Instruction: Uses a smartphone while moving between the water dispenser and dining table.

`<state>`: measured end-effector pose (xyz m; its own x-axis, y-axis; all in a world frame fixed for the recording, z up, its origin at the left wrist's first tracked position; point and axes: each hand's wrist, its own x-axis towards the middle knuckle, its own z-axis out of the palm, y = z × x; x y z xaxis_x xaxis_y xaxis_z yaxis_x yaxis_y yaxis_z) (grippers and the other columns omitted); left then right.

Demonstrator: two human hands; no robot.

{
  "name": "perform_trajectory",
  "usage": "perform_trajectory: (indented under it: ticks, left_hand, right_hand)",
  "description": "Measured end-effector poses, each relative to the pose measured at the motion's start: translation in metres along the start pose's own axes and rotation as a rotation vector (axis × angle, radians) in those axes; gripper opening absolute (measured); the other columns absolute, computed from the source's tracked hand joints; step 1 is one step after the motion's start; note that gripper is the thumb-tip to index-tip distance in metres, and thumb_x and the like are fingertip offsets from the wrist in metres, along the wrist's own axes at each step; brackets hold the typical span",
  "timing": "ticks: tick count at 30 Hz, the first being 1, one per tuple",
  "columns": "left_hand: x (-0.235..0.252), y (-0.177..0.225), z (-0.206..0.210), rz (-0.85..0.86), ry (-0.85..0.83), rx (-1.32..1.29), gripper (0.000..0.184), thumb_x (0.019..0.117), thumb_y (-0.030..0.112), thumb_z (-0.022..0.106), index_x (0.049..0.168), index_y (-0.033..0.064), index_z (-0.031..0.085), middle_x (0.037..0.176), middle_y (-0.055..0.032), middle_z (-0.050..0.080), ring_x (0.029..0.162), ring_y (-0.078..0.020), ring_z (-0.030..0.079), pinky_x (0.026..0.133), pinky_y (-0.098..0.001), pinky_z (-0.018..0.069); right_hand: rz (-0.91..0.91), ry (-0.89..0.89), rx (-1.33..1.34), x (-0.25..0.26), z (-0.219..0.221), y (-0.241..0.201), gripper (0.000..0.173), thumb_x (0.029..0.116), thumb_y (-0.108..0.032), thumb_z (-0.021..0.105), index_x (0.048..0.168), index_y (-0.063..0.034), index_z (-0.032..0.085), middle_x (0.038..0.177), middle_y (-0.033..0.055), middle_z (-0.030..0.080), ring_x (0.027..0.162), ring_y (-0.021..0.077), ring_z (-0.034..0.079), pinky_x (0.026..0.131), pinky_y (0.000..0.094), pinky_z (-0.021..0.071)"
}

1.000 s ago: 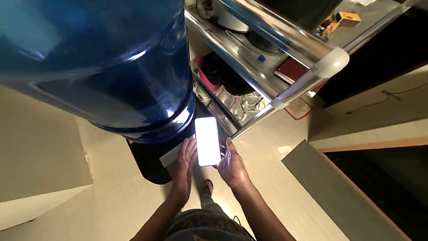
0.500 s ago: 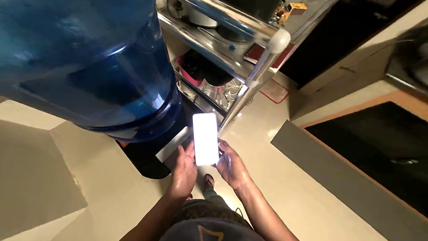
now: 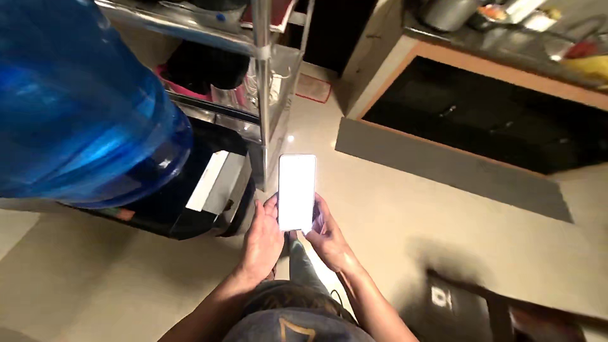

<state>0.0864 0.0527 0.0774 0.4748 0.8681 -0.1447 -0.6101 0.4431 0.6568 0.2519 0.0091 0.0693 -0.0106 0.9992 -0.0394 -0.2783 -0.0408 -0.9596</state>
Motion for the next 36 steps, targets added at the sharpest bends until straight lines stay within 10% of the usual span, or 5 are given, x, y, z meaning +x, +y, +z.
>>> perform_trajectory:
  ticks: [13,28,36]
  left_hand:
    - [-0.065,-0.104,0.063,-0.309,-0.237,0.164,0.069,0.1092,0.053,0.014,0.159,0.0051,0.015,0.151,-0.0167,0.048,0.137,-0.0269,0.052,0.113,-0.0477,0.0451]
    - [-0.226,-0.331,0.222,-0.732,-0.558,0.224,0.065,0.11,0.048,0.011,0.155,0.0034,0.022,0.145,-0.0211,0.053,0.129,-0.0313,0.059,0.107,-0.0488,0.0504]
    - [-0.269,-0.373,0.248,-0.869,-0.688,0.301,0.063,0.1106,0.047,0.013,0.154,0.0026,0.024,0.143,-0.0209,0.054,0.127,-0.032,0.06,0.105,-0.0493,0.0518]
  right_hand:
    - [-0.102,0.343,-0.01,-0.18,-0.045,0.005,0.085,0.0838,0.006,0.056,0.156,0.0072,0.012,0.149,0.0218,0.045,0.132,0.0229,0.055,0.107,0.0378,0.0516]
    - [-0.199,0.753,0.022,-0.518,-0.142,0.011,0.083,0.0899,0.006,0.055,0.158,0.0043,0.007,0.149,0.0212,0.047,0.129,0.022,0.058,0.105,0.0355,0.0533]
    - [-0.352,0.913,0.177,-0.591,-0.132,0.026,0.087,0.0891,-0.005,0.064,0.155,0.0076,0.009,0.144,0.0186,0.05,0.128,0.0197,0.058,0.107,0.0354,0.0512]
